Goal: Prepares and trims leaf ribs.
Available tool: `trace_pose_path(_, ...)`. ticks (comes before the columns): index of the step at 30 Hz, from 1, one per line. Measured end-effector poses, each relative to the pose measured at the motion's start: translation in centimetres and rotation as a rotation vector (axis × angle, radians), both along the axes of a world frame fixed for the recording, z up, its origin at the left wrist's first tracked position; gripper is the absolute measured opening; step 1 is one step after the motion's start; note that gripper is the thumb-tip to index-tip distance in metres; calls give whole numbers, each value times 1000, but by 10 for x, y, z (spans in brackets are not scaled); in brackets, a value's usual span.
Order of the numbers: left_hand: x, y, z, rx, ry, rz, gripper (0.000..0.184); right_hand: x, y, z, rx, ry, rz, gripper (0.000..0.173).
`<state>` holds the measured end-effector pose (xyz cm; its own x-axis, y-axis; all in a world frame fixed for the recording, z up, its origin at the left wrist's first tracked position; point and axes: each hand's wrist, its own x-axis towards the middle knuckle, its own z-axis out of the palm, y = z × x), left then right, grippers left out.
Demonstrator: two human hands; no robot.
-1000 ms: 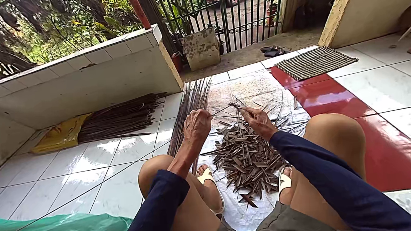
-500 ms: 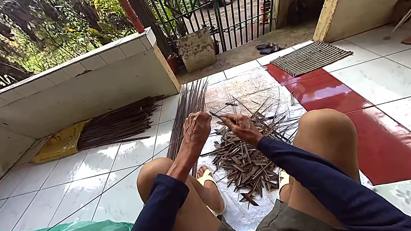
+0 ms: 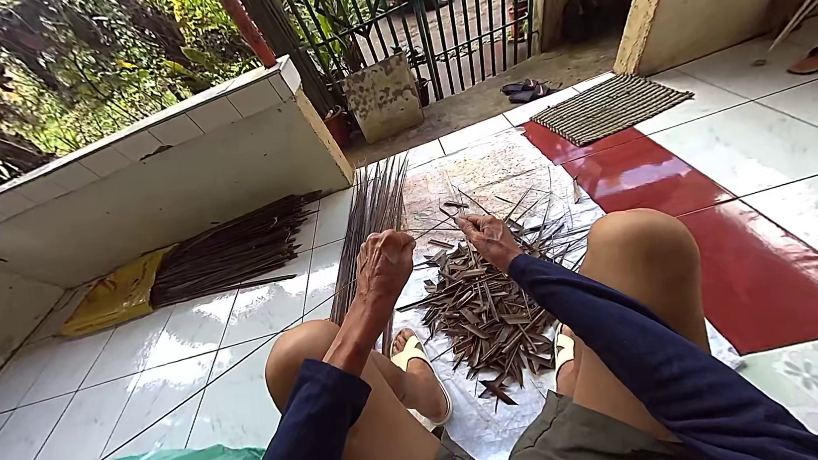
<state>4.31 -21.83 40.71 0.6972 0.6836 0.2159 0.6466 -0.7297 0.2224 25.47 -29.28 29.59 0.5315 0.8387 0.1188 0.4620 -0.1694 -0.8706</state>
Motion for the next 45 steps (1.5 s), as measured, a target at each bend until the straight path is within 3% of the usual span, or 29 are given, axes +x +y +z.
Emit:
trace_pose_path(6,-10,0,11,-53,7,48,19,29,1,-24,-57,79,-122,42)
trace_pose_path(13,-11,1,15,-129,-35,60,19,26,-11,-5,221,263,-92,37)
trace_pose_path(25,-4,3,14,-259,-158,15,19,-49,-31,32,226,1,237,33)
trace_pose_path(35,-4,5,12,-309,-184,6,19,-52,-31,32,213,-105,132,35)
trace_pose_path(45,-12,11,11,-410,-234,-27,18,-11,-16,14,176,5,-6,38)
